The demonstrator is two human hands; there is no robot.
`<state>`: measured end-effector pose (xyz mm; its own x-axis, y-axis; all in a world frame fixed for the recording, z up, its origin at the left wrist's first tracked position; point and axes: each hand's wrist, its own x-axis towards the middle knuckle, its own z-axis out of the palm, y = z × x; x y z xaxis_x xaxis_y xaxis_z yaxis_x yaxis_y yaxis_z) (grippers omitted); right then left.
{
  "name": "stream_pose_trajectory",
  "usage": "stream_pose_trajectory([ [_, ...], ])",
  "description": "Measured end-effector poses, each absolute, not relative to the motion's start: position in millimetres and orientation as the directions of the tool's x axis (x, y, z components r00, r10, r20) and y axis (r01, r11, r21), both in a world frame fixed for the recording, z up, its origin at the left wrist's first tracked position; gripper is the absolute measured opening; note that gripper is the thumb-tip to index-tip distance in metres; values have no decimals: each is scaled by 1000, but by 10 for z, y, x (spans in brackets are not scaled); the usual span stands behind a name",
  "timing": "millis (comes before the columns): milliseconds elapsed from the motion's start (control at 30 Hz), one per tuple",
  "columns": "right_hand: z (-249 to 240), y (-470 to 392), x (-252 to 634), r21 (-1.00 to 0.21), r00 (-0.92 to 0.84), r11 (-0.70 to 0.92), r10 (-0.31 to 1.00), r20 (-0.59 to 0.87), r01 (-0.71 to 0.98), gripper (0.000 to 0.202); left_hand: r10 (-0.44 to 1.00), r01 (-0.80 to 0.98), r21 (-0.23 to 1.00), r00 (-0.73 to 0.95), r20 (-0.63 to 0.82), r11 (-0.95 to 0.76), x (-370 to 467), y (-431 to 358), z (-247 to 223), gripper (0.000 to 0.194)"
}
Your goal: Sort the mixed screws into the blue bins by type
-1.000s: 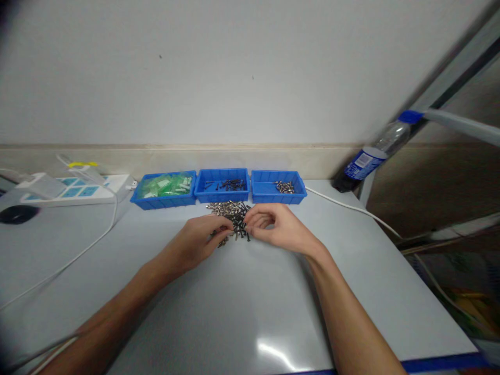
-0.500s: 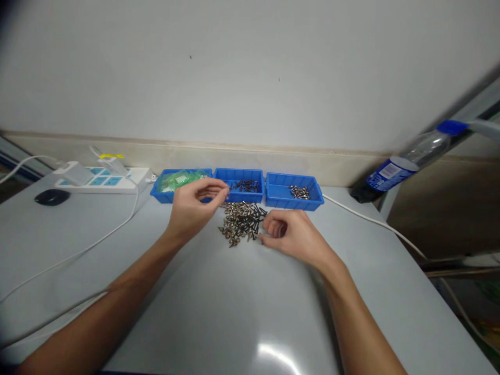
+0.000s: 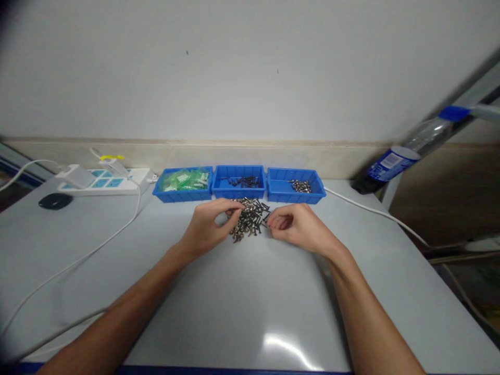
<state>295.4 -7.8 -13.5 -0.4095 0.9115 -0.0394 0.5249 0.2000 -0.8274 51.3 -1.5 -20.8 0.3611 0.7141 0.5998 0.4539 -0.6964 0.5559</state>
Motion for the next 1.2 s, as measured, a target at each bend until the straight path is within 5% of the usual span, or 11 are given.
stream_pose_trajectory([
  [300,-95,-93,2841,-1000,-385,-10,923,-12,6,28,748,257,736,464,474,-626,575,-133,-121,11],
  [700,-36,-134,2780,-989,-460,-98,887,-38,-108,36,870,-18,973,443,215,-231,577,-153,-113,16],
  [833,-39,-124,2797,-999,-427,-31,904,-20,-18,35,912,-22,984,373,172,-176,576,-93,-68,21],
  [933,-52,-94,2855,-963,-321,164,943,90,214,30,961,-24,979,190,201,-201,563,43,-51,26],
  [1067,-94,-59,2926,-663,-363,417,904,227,622,20,967,-28,969,69,245,-244,507,216,-77,46],
  [1200,-149,-44,2906,-567,-449,469,874,187,677,18,959,45,962,106,262,-268,465,197,-125,31],
])
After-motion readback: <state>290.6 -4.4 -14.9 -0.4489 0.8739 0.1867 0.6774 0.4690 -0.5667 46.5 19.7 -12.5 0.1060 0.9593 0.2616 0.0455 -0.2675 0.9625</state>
